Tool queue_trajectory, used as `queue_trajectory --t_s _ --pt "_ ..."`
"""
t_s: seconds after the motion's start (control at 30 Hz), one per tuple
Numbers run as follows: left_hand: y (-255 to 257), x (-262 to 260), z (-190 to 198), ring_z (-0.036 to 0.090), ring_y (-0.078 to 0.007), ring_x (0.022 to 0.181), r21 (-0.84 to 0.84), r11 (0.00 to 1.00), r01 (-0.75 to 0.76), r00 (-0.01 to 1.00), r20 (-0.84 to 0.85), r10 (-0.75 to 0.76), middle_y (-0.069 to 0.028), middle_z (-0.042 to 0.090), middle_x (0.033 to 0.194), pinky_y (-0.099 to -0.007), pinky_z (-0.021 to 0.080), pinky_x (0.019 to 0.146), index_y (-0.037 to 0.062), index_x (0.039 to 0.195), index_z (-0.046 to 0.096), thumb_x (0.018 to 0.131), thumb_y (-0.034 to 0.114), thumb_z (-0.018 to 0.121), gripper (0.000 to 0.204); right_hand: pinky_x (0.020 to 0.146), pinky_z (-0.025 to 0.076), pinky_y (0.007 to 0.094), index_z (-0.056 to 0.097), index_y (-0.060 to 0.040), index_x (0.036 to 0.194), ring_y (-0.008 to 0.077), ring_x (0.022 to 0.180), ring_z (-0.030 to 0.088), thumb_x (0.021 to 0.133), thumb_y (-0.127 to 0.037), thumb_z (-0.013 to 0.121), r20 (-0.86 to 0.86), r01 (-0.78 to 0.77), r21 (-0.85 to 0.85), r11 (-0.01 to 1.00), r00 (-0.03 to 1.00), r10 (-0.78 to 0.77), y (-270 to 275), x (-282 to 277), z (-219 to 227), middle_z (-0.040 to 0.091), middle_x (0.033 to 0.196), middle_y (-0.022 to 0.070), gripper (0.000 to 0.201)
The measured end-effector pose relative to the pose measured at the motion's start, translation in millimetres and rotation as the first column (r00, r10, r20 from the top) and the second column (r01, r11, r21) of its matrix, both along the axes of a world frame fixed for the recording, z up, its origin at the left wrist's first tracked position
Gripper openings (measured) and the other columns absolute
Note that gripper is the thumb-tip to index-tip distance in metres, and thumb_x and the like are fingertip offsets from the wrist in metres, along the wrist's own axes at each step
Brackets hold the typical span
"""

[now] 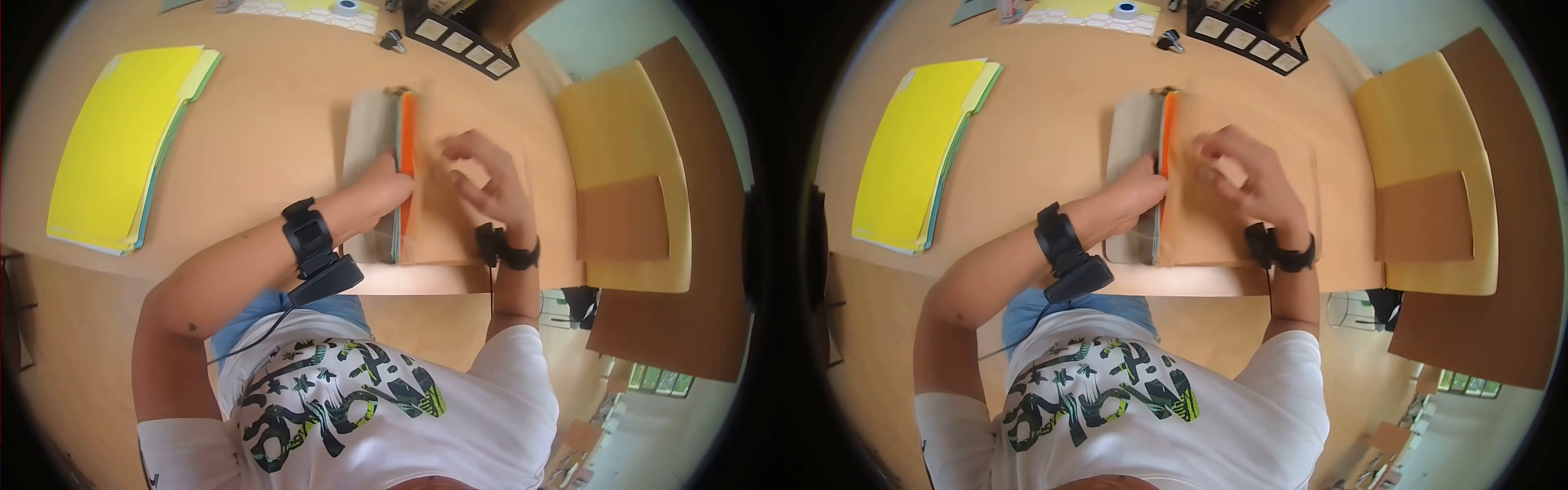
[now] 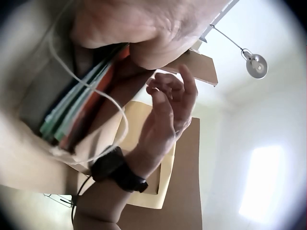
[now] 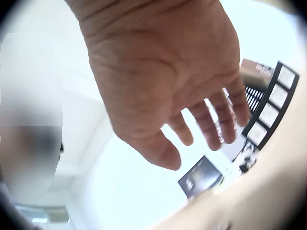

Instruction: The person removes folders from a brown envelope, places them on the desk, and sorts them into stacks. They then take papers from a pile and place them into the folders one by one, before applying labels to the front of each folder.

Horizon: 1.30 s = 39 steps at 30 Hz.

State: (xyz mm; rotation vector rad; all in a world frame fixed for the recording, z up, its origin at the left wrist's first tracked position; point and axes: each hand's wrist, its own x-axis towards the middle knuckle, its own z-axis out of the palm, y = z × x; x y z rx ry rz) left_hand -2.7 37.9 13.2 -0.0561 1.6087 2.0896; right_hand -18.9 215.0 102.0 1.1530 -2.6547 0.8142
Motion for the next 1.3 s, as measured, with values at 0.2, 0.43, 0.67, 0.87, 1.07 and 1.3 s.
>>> queue_trajectory --t_s 0.2,0.43,0.67,0.87,1.07,1.3 --pt "3 2 -8 0.061 -0.0156 0.086 0.102 0.992 -0.073 0.993 0.102 0.063 -0.0108 0.062 0.104 -0.0296 0.05 0.073 -0.0009 0.13 0.045 0.088 0.006 0.055 0.044 0.079 0.049 0.0357 0.053 -0.0038 0.129 0.0253 0.096 0.061 0.093 -0.032 0.058 -0.033 0.692 0.269 0.669 0.701 -0.712 135 -13 -17 0.063 0.103 0.0166 0.047" --pt "15 10 -5 0.058 -0.0283 0.108 0.315 0.947 -0.061 0.998 -0.004 0.065 -0.0196 0.057 0.121 -0.0356 0.047 0.091 0.0004 0.14 0.033 0.079 0.001 0.055 0.064 0.072 0.049 0.0367 0.052 -0.0023 0.126 0.0267 0.078 0.061 0.095 -0.035 0.052 0.007 0.788 0.25 0.563 0.58 -0.815 191 7 -70 0.063 0.085 0.0165 0.045" --pt "26 40 51 0.062 -0.0486 0.088 0.098 0.994 0.044 0.839 -0.544 0.016 -0.0374 0.06 0.088 -0.044 0.05 0.084 -0.008 0.146 -0.001 0.066 0.0 0.056 0.099 0.074 0.048 0.0385 0.049 -0.0026 0.128 0.0288 0.08 0.061 0.098 -0.035 0.049 -0.007 0.729 0.185 0.659 0.671 -0.741 167 15 -63 0.063 0.086 0.0175 0.045" --pt "28 39 40 0.06 -0.0494 0.094 0.15 0.988 -0.046 0.829 -0.546 0.122 -0.039 0.059 0.092 -0.0448 0.048 0.087 -0.0109 0.143 0.009 0.068 0.0 0.053 0.088 0.072 0.047 0.0411 0.062 0.0015 0.094 0.0355 0.079 0.062 0.096 -0.034 0.048 -0.08 0.838 0.189 0.513 0.534 -0.842 193 1 -79 0.064 0.083 0.0222 0.038" --pt "2 24 9 0.051 -0.0417 0.119 0.161 0.978 -0.133 0.905 -0.382 0.186 -0.0288 0.053 0.126 -0.0402 0.038 0.103 -0.0047 0.133 0.035 0.074 0.002 0.052 0.062 0.069 0.047 0.0424 0.064 -0.0032 0.087 0.0355 0.077 0.062 0.093 -0.036 0.052 -0.143 0.857 0.23 0.461 0.499 -0.855 185 0 -80 0.064 0.08 0.0195 0.035" --pt "-123 29 30 0.055 -0.0245 0.118 0.32 0.947 -0.022 0.991 -0.119 0.063 -0.0136 0.052 0.13 -0.0356 0.044 0.101 -0.0016 0.138 0.036 0.078 -0.008 0.052 0.062 0.067 0.047 0.0453 0.064 -0.0028 0.084 0.0392 0.077 0.062 0.09 -0.034 0.055 -0.251 0.891 0.195 0.411 0.45 -0.857 193 -2 -85 0.064 0.081 0.0211 0.033"
